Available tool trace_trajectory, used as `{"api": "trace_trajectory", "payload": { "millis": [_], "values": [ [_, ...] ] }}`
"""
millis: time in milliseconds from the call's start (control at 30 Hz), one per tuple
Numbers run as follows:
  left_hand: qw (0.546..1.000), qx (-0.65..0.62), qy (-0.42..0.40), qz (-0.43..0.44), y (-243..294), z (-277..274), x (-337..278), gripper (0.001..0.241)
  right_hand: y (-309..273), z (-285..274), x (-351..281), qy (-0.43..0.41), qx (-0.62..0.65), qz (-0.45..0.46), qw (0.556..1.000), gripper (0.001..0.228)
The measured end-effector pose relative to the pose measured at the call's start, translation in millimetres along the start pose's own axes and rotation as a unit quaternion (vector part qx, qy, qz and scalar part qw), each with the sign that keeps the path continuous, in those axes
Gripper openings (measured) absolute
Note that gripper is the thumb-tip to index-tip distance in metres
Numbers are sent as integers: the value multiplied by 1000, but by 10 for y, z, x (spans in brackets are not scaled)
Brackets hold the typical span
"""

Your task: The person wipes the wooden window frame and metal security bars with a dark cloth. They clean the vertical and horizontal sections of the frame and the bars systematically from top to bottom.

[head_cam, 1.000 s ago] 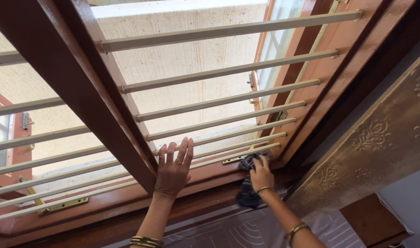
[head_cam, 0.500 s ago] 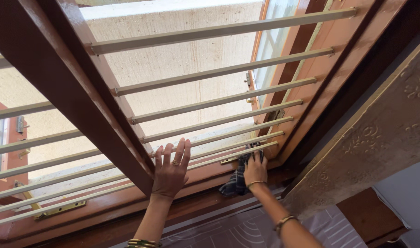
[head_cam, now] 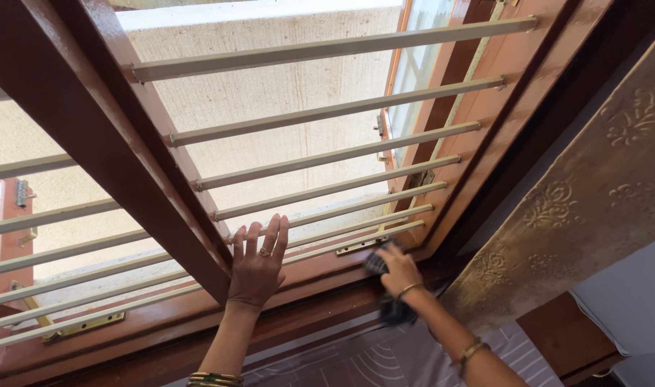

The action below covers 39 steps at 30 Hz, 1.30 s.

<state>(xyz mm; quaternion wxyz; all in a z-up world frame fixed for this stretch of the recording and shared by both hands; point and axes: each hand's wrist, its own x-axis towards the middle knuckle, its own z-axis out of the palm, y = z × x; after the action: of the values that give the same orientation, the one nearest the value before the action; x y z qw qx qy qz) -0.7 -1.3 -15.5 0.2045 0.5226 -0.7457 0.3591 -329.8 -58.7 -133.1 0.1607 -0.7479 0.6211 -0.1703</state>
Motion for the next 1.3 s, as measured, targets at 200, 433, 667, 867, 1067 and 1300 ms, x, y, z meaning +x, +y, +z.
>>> {"api": "trace_trajectory", "payload": {
  "millis": [200, 433, 667, 867, 1067, 1300],
  "values": [
    [1000, 13, 5, 1, 4, 32, -19, 83, 13, 281, -225, 140, -7, -41, 989, 70],
    [1000, -4, 8, 3, 23, 32, -36, 83, -1498, 919, -477, 51, 65, -227, 970, 53],
    [1000, 5, 3, 8, -18, 3, -53, 83, -1477, 729, -536, -33, -130, -356, 925, 79],
    [1000, 1, 2, 10, -15, 49, -46, 82, -446, 74, -293, 29, -197, -190, 961, 41],
    [1000, 5, 16, 11, -14, 97, -44, 80, -847, 199, -354, -12, -239, 52, 970, 57],
    [1000, 8, 10, 7, -20, 45, -69, 82, -987, 682, -461, 106, -197, -215, 951, 49]
  ]
}}
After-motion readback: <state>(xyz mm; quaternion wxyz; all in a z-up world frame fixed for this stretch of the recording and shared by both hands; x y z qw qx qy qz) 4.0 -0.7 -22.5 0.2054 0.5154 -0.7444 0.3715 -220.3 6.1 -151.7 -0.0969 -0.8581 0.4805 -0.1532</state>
